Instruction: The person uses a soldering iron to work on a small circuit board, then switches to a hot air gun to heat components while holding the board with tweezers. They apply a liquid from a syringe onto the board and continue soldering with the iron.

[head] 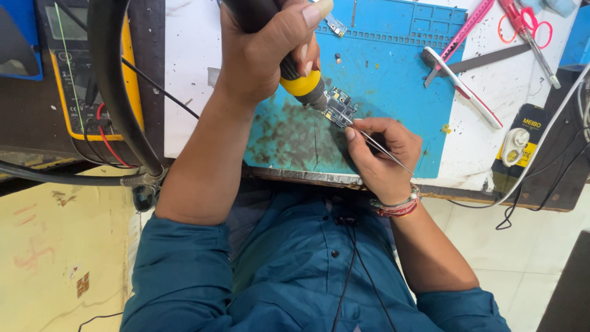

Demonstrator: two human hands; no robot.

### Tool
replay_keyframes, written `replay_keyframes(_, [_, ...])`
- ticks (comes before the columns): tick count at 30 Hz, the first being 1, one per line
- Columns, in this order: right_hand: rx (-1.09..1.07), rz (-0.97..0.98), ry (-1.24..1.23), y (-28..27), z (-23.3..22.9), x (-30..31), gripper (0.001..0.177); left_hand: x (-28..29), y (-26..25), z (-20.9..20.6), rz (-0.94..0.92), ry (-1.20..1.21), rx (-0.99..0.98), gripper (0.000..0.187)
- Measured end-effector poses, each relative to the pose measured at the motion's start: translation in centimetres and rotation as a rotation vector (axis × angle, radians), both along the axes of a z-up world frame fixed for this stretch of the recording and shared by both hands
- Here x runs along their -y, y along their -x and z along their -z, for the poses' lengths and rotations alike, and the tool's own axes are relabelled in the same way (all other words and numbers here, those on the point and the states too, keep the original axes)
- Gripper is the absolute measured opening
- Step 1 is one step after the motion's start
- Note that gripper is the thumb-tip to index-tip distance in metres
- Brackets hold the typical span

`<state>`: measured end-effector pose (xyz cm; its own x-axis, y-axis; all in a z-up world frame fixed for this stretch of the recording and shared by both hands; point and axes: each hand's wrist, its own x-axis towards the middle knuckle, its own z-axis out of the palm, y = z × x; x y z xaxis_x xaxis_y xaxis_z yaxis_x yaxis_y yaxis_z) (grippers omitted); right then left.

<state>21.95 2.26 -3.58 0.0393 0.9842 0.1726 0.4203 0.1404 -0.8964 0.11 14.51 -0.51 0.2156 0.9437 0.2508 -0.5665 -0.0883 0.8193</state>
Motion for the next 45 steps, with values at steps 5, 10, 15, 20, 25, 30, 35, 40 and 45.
replay_keyframes(5, [-0.007, 0.004, 0.012, -0.01, 0.03, 0.04, 0.012, -0.19, 0.05, 0.34, 0.001, 0.003, 0.027, 0.02])
replay_keyframes(10, [-0.007, -0.001, 0.005, 0.01, -0.13, -0.03, 0.011, -0.25, 0.09, 0.51, 0.0, 0.003, 0.029, 0.019])
replay_keyframes(15, [0.013, -0.001, 0.003, 0.09, -0.3, -0.02, 0.011, -0.29, 0.08, 0.39, 0.013, 0.024, 0.051, 0.016])
replay_keyframes(20, [-0.004, -0.001, 0.015, 0.13, -0.26, -0.03, 0.011, -0.33, 0.02, 0.11, 0.002, 0.036, 0.036, 0.018])
replay_keyframes(25, [0.012, 0.006, -0.005, 0.1, -0.21, -0.08, 0.012, -0.26, -0.05, -0.19, -0.004, 0.055, 0.013, 0.023])
replay_keyframes(30, [0.007, 0.005, 0.005, 0.14, -0.26, -0.09, 0.011, -0.24, 0.02, -0.15, 0.006, 0.054, 0.034, 0.023])
replay_keyframes(35, [0.019, -0.001, -0.004, 0.12, -0.34, -0.06, 0.011, -0.3, 0.04, 0.15, -0.005, 0.055, 0.049, 0.018])
replay_keyframes(40, [0.003, -0.006, -0.002, 0.07, -0.27, -0.07, 0.011, -0.39, 0.03, 0.26, -0.005, 0.05, 0.053, 0.017])
replay_keyframes(45, [-0.018, 0.012, 0.019, 0.04, -0.05, -0.02, 0.011, -0.28, 0.07, 0.3, -0.006, 0.054, 0.049, 0.018])
